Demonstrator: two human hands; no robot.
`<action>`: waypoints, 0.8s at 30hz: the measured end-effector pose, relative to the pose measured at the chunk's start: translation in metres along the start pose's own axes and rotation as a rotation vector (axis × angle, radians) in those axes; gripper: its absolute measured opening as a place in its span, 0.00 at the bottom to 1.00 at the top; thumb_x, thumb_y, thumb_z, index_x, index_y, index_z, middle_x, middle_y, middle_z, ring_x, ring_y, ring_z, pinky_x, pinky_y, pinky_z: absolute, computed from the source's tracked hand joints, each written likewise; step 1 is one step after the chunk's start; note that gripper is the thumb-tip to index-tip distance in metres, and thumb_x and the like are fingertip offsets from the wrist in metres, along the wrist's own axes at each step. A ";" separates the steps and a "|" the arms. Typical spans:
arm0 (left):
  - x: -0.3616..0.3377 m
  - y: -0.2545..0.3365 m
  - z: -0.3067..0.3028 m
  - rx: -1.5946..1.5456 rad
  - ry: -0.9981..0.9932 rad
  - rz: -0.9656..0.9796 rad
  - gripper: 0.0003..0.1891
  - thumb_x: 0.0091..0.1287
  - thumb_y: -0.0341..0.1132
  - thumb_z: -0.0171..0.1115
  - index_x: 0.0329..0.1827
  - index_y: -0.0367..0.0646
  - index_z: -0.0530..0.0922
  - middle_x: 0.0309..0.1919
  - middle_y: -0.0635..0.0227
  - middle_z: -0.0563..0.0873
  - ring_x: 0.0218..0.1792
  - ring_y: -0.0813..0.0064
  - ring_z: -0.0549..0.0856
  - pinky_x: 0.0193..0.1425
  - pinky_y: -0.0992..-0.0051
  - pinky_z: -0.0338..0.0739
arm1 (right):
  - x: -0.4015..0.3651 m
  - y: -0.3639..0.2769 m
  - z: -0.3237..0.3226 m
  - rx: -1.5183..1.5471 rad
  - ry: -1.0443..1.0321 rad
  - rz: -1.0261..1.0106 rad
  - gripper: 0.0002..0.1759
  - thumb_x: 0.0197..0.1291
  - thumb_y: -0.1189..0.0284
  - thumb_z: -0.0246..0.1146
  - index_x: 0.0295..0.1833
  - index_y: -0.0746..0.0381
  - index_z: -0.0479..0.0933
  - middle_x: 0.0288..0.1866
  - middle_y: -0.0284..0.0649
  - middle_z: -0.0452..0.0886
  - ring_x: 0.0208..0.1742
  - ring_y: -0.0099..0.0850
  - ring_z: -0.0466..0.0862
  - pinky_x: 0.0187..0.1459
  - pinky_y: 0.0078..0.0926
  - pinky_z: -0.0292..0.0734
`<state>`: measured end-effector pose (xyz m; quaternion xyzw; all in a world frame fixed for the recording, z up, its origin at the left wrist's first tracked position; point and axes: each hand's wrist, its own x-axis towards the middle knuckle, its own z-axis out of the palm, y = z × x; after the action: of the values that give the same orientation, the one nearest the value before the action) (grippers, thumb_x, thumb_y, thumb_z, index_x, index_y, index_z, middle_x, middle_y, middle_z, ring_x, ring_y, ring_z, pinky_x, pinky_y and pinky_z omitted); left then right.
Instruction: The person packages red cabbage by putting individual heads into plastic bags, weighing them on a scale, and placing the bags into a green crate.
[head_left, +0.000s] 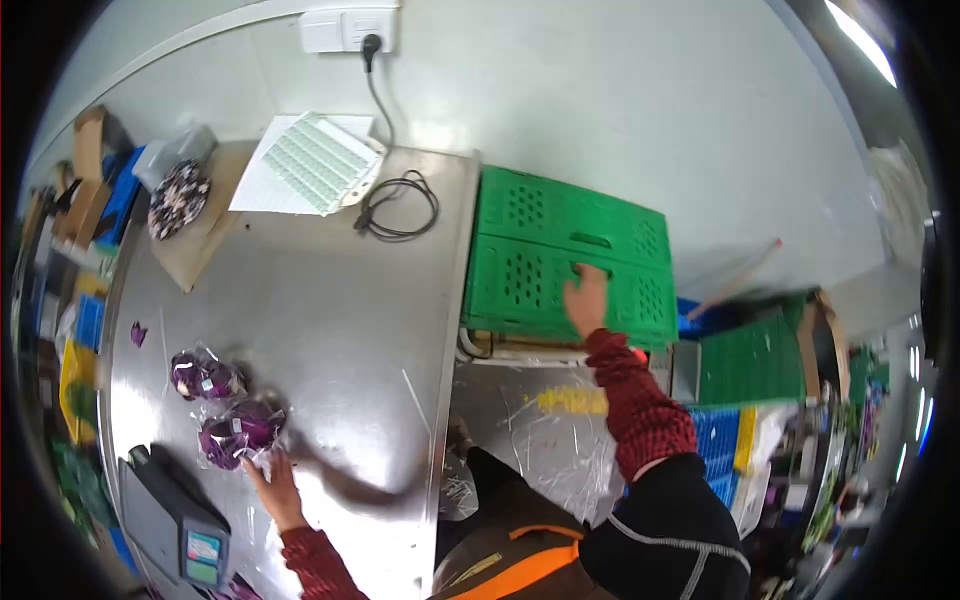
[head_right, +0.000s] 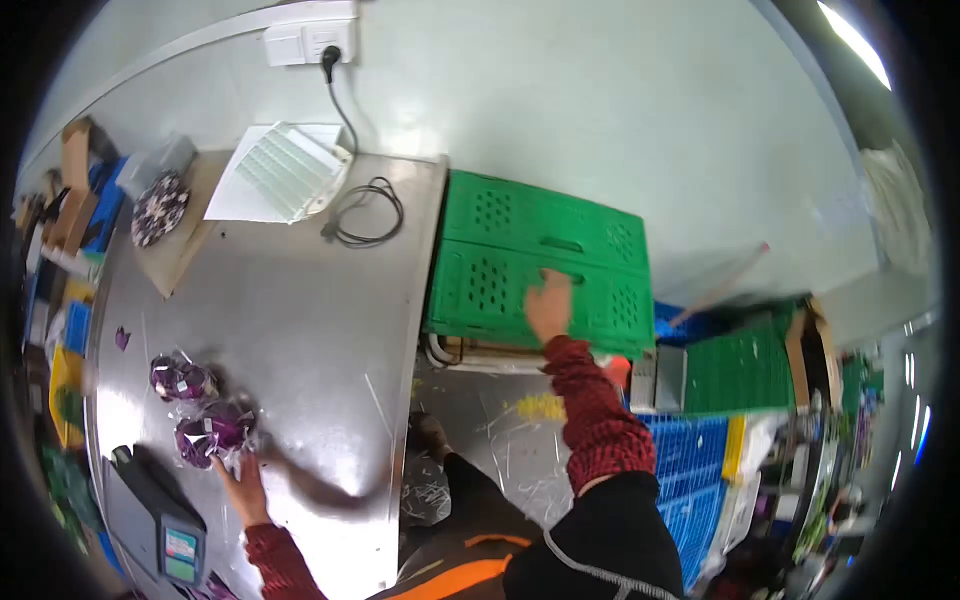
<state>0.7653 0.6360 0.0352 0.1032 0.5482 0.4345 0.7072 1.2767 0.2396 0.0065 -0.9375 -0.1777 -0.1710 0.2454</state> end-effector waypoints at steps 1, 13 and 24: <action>0.002 -0.002 0.011 0.601 -0.189 0.336 0.33 0.67 0.37 0.69 0.73 0.37 0.65 0.52 0.59 0.84 0.54 0.63 0.85 0.53 0.63 0.82 | 0.018 0.053 0.014 -0.173 -0.009 -0.063 0.25 0.54 0.76 0.63 0.60 0.66 0.74 0.58 0.56 0.78 0.60 0.54 0.76 0.63 0.47 0.71; 0.128 0.037 0.108 0.170 -0.217 0.256 0.32 0.72 0.50 0.63 0.68 0.34 0.67 0.62 0.52 0.75 0.52 0.58 0.85 0.53 0.60 0.84 | 0.119 0.151 0.027 -0.282 -0.703 -0.300 0.42 0.36 0.78 0.75 0.60 0.64 0.64 0.59 0.53 0.70 0.62 0.55 0.72 0.60 0.48 0.73; 0.021 -0.079 0.093 1.018 -0.431 0.368 0.25 0.68 0.40 0.68 0.61 0.31 0.76 0.38 0.61 0.88 0.35 0.77 0.86 0.36 0.76 0.81 | 0.102 0.073 -0.097 -0.414 -0.578 -0.423 0.52 0.32 0.67 0.73 0.68 0.69 0.61 0.62 0.57 0.68 0.64 0.59 0.69 0.66 0.48 0.65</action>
<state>0.8859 0.6342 0.0071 0.6097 0.5046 0.2011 0.5773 1.3738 0.1547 0.0982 -0.9194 -0.3898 0.0205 -0.0488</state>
